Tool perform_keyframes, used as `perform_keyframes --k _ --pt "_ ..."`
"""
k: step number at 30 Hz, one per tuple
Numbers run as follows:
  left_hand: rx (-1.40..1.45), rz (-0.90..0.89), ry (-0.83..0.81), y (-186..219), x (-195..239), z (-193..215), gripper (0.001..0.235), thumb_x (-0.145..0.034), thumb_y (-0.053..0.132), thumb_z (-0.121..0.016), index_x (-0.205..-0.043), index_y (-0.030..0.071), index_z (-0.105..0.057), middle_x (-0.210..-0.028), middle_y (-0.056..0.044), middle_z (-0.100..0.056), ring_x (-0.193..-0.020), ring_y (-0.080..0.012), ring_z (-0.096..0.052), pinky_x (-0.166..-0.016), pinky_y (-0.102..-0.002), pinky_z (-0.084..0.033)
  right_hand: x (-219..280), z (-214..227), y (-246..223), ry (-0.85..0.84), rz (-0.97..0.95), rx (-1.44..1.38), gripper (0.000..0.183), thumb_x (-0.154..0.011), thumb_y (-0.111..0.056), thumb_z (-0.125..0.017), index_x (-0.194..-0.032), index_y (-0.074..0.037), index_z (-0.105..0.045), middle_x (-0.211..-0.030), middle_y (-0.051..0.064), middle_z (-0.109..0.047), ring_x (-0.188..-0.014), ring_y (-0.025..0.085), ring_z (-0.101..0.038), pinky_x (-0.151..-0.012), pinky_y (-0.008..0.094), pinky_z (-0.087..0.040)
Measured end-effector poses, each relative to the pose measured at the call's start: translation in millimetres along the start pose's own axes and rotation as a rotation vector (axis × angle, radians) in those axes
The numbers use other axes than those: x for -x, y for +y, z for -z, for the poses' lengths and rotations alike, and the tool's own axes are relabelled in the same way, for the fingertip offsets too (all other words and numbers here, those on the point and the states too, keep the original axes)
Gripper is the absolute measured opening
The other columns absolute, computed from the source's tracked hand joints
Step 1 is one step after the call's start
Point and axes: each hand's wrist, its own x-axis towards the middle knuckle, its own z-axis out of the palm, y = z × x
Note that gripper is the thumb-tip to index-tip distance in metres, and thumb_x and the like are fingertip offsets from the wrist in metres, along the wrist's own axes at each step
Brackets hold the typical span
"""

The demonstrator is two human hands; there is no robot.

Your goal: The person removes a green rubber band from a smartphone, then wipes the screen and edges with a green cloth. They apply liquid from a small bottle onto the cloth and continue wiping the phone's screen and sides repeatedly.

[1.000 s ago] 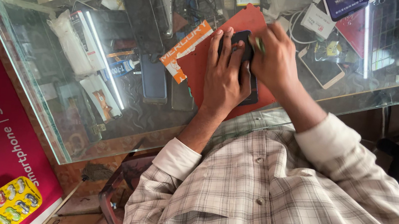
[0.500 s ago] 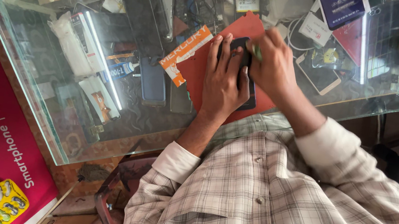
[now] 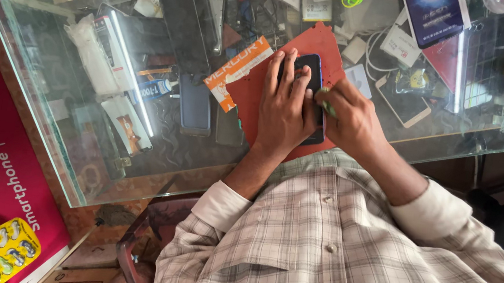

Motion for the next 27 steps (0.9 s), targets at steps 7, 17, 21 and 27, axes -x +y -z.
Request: perform_keyframes --k 7,17,21,27 --pt "0.008 -0.061 0.099 4 -4 13 0.034 -0.098 0.013 -0.057 -0.125 -0.007 -0.064 -0.145 -0.028 -0.054 -0.142 -0.0474 -0.044 -0.121 -0.058 -0.034 10 21 17 0.046 -0.392 -0.81 0.015 -0.101 0.005 -0.065 -0.116 0.002 -0.063 -0.111 0.01 -0.071 -0.098 0.016 -0.072 -0.087 0.032 -0.06" --pt "0.627 0.166 -0.008 35 -4 26 0.014 -0.097 0.007 -0.076 -0.109 0.003 -0.068 -0.101 -0.006 -0.07 -0.09 -0.0193 -0.071 -0.081 -0.032 -0.058 14 34 10 -0.01 -0.284 -0.908 0.026 -0.099 0.0 -0.067 -0.123 0.004 -0.059 -0.116 0.009 -0.068 -0.108 0.012 -0.066 -0.094 0.026 -0.054" --pt "0.651 0.138 0.06 32 3 17 0.014 -0.098 0.003 -0.072 -0.108 0.002 -0.063 -0.102 -0.007 -0.067 -0.091 -0.0183 -0.07 -0.081 -0.03 -0.057 -5 46 -1 -0.048 -0.171 -0.45 0.015 -0.095 -0.002 -0.076 -0.106 0.003 -0.067 -0.111 0.011 -0.072 -0.108 0.02 -0.068 -0.096 0.034 -0.054" --pt "1.242 0.448 0.015 32 9 2 0.022 -0.1 0.008 -0.071 -0.112 0.005 -0.053 -0.097 -0.005 -0.066 -0.087 -0.0139 -0.064 -0.077 -0.026 -0.053 -28 59 5 -0.109 0.138 -0.476 0.018 -0.083 -0.001 -0.076 -0.088 0.001 -0.059 -0.118 0.021 -0.065 -0.119 0.031 -0.065 -0.101 0.043 -0.053"
